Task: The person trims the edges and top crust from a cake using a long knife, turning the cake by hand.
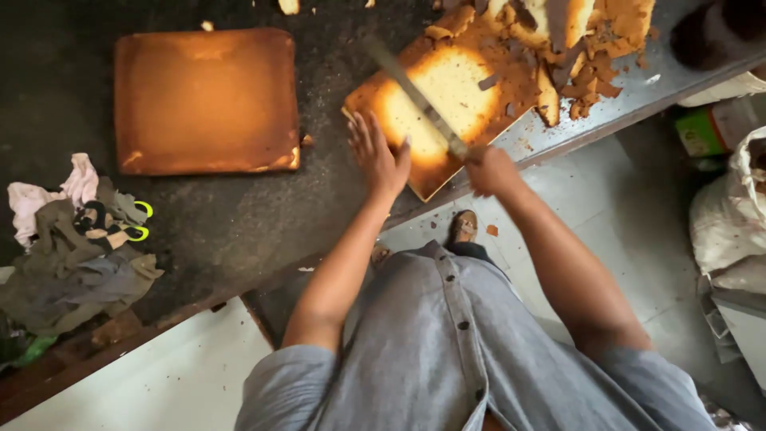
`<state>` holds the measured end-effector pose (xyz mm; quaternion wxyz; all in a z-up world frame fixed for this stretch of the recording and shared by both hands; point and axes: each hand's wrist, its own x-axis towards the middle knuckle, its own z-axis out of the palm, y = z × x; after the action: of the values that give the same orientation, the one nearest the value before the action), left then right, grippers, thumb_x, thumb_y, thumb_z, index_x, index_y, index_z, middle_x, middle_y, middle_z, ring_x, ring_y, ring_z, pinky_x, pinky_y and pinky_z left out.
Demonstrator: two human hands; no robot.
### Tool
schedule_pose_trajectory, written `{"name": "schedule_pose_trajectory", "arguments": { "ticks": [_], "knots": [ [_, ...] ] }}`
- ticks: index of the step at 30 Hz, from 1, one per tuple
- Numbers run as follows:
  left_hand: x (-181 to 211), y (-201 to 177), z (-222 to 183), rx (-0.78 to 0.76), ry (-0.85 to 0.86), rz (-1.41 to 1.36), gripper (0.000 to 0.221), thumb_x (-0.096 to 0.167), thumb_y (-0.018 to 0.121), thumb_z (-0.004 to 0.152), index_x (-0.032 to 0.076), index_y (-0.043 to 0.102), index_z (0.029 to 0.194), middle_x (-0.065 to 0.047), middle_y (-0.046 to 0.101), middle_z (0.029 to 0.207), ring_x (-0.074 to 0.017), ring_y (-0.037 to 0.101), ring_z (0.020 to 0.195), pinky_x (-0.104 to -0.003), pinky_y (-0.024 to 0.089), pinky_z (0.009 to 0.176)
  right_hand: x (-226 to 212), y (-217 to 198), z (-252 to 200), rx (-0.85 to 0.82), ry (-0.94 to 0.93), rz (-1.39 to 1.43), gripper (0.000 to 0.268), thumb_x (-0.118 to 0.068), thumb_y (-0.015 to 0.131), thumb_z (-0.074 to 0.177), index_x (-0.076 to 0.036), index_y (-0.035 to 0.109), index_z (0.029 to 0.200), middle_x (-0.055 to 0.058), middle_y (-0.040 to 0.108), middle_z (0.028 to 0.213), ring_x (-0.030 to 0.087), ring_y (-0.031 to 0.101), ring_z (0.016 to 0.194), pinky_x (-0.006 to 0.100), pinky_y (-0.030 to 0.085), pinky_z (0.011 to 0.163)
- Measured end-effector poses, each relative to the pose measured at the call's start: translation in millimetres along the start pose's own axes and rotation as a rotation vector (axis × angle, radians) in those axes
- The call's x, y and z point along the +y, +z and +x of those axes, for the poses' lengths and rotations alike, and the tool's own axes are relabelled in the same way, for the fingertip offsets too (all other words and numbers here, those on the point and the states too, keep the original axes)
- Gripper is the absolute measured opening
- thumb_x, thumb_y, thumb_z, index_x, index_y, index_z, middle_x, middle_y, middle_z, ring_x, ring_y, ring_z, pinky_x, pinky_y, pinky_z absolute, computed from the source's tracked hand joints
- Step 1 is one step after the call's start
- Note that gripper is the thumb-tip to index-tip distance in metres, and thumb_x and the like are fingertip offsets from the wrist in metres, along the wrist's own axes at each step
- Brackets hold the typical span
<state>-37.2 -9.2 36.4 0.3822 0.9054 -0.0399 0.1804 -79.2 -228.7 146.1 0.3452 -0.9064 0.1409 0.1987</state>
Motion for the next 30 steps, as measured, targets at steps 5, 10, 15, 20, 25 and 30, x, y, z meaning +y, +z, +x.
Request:
{"name": "schedule_pose_trajectory", "arguments": {
  "ticks": [5,10,15,20,25,30],
  "knots": [
    [68.9,-34.3,-18.3,-0.185,0.243,0.078,0.091,0.057,0.065,0.092,0.006,0.031,0.159,-0.026,0.022,0.167,-0.0488,0.017,0.155,-0.063,0.009,0.125,35.1,-79.7,47.6,0.226,-0.009,-0.076,0.025,-0.026,0.060,0.101,-0.002,0.069,0.104,0.019,0.072,0.074,0.030,0.072,0.058,0.041,0.058,0.057],
    [105.7,-15.4,-28.4,-0.319,0.342,0.131,0.078,0.052,0.063,0.096,0.005,0.042,0.154,-0.020,0.034,0.163,-0.0430,0.025,0.153,-0.062,0.012,0.125,67.0,-90.7,86.2,0.295,-0.160,-0.055,0.024,-0.019,0.053,0.103,0.000,0.068,0.105,0.020,0.070,0.073,0.032,0.072,0.059,0.043,0.060,0.061],
    [97.2,15.6,-28.8,-0.259,0.347,0.250,0.046,0.023,0.061,0.100,0.004,0.059,0.142,-0.013,0.054,0.155,-0.0327,0.041,0.151,-0.053,0.025,0.127,98.7,-90.7,114.1,0.096,-0.142,0.014,0.027,-0.019,0.057,0.092,-0.004,0.062,0.114,0.026,0.069,0.074,0.038,0.071,0.057,0.048,0.059,0.061],
    [104.5,16.6,-28.4,-0.158,0.341,0.226,0.031,0.013,0.062,0.095,0.003,0.069,0.123,-0.014,0.065,0.136,-0.0318,0.054,0.135,-0.048,0.039,0.116,151.1,-119.7,149.0,0.482,-0.439,-0.097,0.020,-0.016,0.059,0.099,-0.002,0.068,0.109,0.026,0.071,0.084,0.045,0.068,0.078,0.054,0.055,0.069],
    [121.6,22.8,-18.1,-0.127,0.220,0.245,0.026,0.005,0.062,0.087,0.005,0.073,0.111,-0.010,0.068,0.113,-0.0313,0.061,0.114,-0.044,0.048,0.101,169.0,-103.3,103.4,0.265,-0.511,-0.226,0.020,-0.027,0.061,0.098,-0.007,0.065,0.103,0.025,0.070,0.084,0.047,0.069,0.078,0.058,0.054,0.069],
    [142.1,17.3,-12.2,-0.101,0.169,0.189,0.021,0.007,0.066,0.089,0.002,0.071,0.108,-0.012,0.065,0.106,-0.0334,0.059,0.107,-0.046,0.048,0.095,170.6,-93.2,68.9,0.129,-0.516,-0.265,0.025,-0.032,0.062,0.100,-0.007,0.066,0.104,0.026,0.070,0.080,0.049,0.067,0.076,0.060,0.052,0.068]
  ]
}}
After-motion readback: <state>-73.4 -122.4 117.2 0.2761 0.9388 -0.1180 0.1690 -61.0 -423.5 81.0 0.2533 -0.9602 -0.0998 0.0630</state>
